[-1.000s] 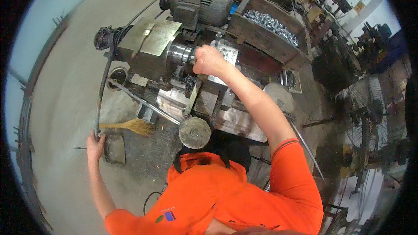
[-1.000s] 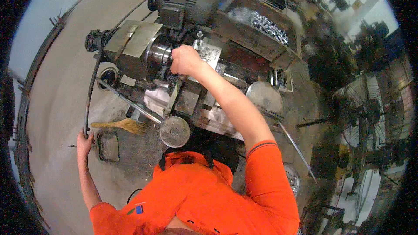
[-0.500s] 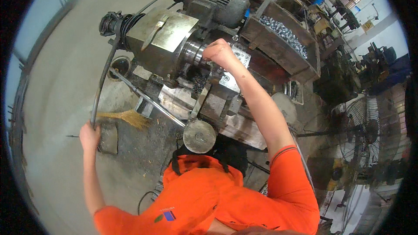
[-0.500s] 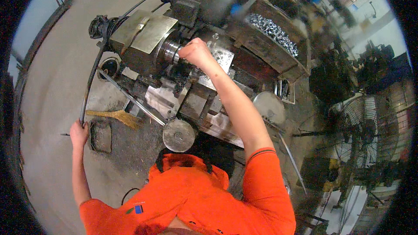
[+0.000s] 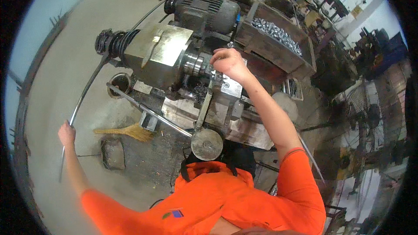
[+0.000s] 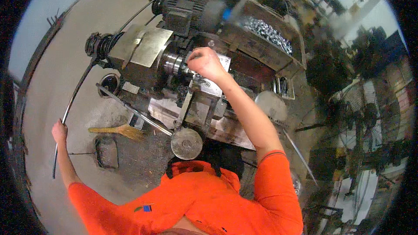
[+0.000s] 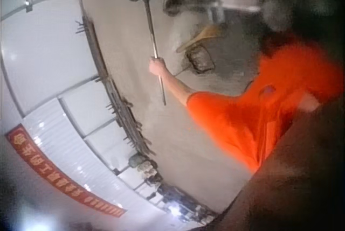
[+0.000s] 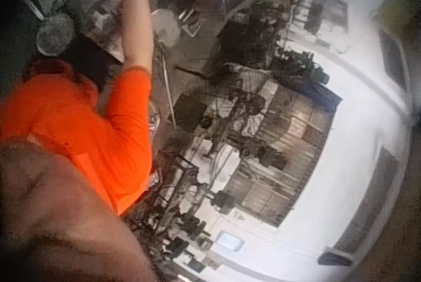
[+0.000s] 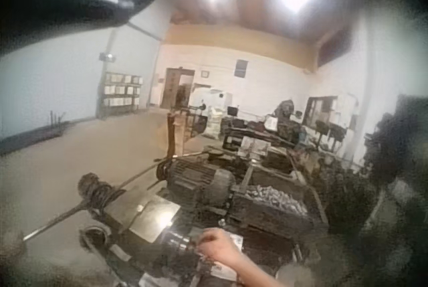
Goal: The person operates a metal turning machine in a workshop, repeatedly picking up small metal parts from a perforated tray, placing them into the machine, and using a long metal rod to manipulate the parts during processing. The person continues this cycle throughout the clip.
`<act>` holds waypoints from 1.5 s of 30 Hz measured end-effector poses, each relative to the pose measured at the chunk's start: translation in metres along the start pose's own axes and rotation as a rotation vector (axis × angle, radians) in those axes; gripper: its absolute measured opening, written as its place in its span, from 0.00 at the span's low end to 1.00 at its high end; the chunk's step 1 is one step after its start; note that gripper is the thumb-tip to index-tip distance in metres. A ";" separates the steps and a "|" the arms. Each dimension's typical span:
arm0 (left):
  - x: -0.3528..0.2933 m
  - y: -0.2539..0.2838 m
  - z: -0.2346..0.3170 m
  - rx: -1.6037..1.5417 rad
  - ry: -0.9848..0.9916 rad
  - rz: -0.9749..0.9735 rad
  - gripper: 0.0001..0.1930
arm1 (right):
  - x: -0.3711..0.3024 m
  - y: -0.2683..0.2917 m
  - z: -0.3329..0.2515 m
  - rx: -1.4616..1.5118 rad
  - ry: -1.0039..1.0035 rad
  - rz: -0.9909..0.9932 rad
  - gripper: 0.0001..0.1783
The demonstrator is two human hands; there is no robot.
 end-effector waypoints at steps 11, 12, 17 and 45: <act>-0.085 -0.086 0.277 -1.117 -0.150 -0.693 0.19 | -0.234 0.099 0.116 -0.169 -0.325 0.310 0.15; -0.092 -0.120 0.298 -0.956 -0.274 -0.645 0.23 | -0.258 0.105 0.130 -0.162 -0.361 0.339 0.14; -0.092 -0.115 0.334 -0.116 -0.726 -0.255 0.17 | -0.370 0.121 0.182 0.081 -0.591 0.458 0.13; -0.065 0.012 0.303 -1.486 0.000 -0.384 0.20 | -0.609 -0.056 0.177 0.564 -1.172 0.470 0.10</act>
Point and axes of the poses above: each hand's wrist, its own x-axis towards the middle knuckle, its own y-axis out of the back of the hand, z = x × y, the point moved 7 cm from there along x, towards the middle knuckle, and after that the axes turned 9 degrees about -z, right-handed, at the moved point
